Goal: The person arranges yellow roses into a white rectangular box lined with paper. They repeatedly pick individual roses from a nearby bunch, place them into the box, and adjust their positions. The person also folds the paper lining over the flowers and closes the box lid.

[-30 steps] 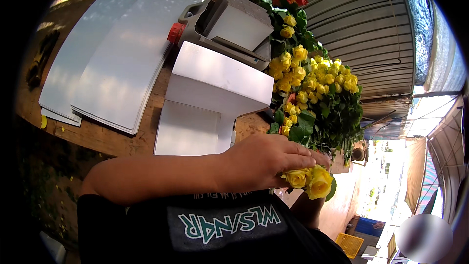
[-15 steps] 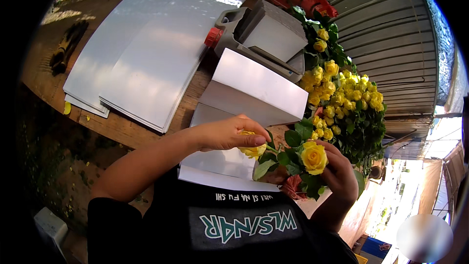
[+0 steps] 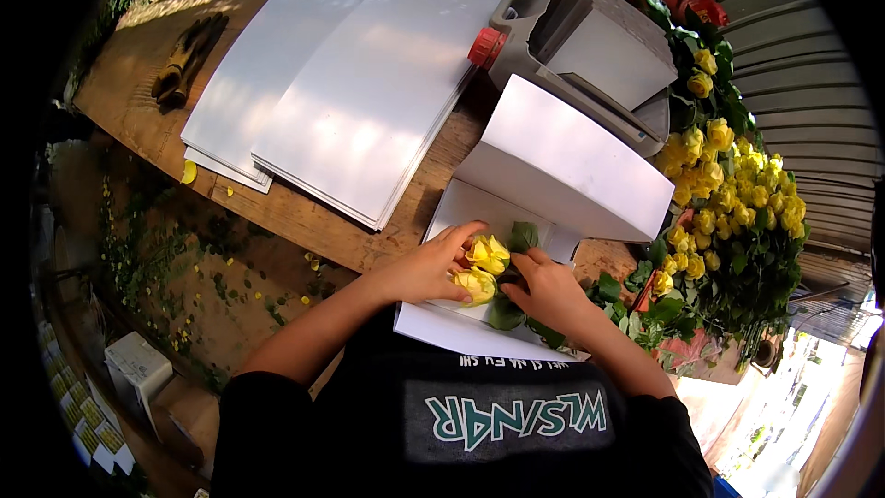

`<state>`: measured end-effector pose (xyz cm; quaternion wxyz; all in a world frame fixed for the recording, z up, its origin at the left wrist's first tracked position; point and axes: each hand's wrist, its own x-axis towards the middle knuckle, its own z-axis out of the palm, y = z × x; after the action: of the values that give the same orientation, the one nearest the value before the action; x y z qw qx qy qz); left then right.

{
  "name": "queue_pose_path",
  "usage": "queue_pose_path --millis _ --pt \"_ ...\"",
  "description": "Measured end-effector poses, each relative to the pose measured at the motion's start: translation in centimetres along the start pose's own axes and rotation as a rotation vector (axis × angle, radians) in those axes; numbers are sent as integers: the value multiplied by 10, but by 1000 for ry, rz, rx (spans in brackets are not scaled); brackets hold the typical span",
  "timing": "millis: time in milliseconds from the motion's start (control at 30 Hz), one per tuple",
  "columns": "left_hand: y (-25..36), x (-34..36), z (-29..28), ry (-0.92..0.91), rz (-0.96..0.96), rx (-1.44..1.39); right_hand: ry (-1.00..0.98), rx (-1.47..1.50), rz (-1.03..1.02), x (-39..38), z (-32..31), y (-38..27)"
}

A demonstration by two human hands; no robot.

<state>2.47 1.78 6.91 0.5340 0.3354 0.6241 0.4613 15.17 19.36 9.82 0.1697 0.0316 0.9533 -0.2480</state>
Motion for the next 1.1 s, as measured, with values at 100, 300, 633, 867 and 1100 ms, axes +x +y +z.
queue_pose_path --millis 100,300,633,867,1100 --pt "-12 -10 -19 42 -1 -50 -9 -31 -13 -4 -1 -14" --pt "-26 -30 -38 278 -57 -210 1 33 4 -4 15 -15" --pt "-6 -25 -26 331 41 -26 -72 140 30 -5 23 -22" --pt "8 2 -8 28 240 423 -69 159 -15 -1 21 -21" --pt "12 9 -4 -78 152 473 -85 137 -60 2 26 -14"
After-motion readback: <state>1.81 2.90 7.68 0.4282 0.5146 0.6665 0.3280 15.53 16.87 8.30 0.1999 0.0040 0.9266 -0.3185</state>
